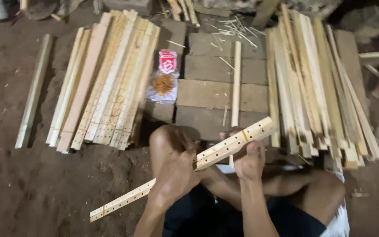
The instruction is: The person is organizing thin wooden slats with pre-drilled holes into bundles and securing them with rubber bands.
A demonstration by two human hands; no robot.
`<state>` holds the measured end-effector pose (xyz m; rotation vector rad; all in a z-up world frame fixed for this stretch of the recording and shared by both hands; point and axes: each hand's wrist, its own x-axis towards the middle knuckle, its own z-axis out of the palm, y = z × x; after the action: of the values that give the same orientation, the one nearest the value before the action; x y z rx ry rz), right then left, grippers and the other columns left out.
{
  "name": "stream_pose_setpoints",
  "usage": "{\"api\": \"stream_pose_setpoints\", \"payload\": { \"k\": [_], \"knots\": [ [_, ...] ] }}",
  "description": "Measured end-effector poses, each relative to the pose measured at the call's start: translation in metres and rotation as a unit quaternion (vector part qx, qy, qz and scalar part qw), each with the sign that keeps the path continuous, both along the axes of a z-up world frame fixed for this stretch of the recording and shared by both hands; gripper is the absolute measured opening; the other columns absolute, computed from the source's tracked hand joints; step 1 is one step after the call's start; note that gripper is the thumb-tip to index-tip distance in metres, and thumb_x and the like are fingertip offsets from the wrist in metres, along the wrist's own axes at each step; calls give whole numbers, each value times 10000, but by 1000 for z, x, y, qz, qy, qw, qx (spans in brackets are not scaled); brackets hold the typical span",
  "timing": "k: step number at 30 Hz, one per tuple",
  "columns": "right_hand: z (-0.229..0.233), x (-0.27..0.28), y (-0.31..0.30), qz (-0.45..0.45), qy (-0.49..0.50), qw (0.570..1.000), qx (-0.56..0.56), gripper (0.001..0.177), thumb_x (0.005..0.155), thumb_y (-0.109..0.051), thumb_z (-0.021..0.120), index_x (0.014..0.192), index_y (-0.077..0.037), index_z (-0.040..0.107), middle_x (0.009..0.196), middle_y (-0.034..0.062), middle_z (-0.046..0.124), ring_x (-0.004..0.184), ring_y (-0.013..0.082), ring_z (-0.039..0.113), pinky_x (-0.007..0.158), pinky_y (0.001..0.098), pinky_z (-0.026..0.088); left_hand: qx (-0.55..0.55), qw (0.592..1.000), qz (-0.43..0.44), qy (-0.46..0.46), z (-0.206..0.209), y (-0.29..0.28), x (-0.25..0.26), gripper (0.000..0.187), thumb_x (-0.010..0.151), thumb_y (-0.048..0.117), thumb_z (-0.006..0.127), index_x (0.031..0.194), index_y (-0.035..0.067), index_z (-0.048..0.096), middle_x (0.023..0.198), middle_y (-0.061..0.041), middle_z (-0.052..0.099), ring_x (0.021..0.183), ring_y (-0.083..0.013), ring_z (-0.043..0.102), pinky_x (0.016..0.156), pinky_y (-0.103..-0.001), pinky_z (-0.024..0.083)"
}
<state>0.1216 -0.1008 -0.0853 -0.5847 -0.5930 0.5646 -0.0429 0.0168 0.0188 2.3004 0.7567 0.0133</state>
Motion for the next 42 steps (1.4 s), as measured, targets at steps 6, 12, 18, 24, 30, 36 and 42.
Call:
{"api": "stream_pose_setpoints", "payload": {
  "k": [6,12,18,24,30,36,42],
  "knots": [
    [9,-25,34,145,-13,984,-104,635,905,-199,796,1422,40,516,1163,282,718,1099,369,711,947,455,598,-17,997,73,-27,5,25,-25,359,738,154,690,1097,142,702,846,-102,774,761,-354,723,679,-448,550],
    [-10,-55,83,4,11,965,-261,414,921,-179,672,1288,3,615,1199,151,671,1046,312,673,985,453,551,35,995,90,-2,-19,65,-49,477,738,317,822,1109,58,672,857,-225,755,772,-459,744,674,-529,603],
    [34,-33,168,-99,56,957,-266,225,1006,-275,699,1123,-83,685,968,24,650,937,172,690,958,361,606,-15,986,154,-64,-3,90,-95,439,764,250,817,1087,15,635,916,-249,739,832,-530,704,657,-531,544],
    [41,0,251,-70,56,964,-251,230,1013,-314,686,1058,-91,660,1021,61,693,962,233,743,873,402,670,46,955,279,-95,-69,113,-125,427,772,215,785,1153,109,624,985,-164,716,914,-438,712,713,-517,576],
    [76,-95,311,-42,-49,890,-452,672,868,-392,783,1442,-128,552,1530,180,495,1431,336,452,1218,494,348,145,910,369,-119,-46,163,-103,453,780,145,797,1212,201,670,1084,-71,696,836,-382,724,687,-520,589],
    [62,-129,365,125,-205,869,-433,992,965,-441,675,1611,18,78,1607,370,203,1520,475,195,1213,646,216,260,862,419,-116,-68,243,-79,374,844,97,746,1207,182,746,891,-72,640,814,-341,652,748,-434,504],
    [21,-132,426,116,-279,864,-402,902,995,-363,666,1573,83,137,1479,442,373,1409,546,387,1115,687,358,244,835,488,-78,-95,305,-76,386,922,76,696,1291,186,713,1040,-82,718,1015,-263,622,898,-401,422]
  ]
}}
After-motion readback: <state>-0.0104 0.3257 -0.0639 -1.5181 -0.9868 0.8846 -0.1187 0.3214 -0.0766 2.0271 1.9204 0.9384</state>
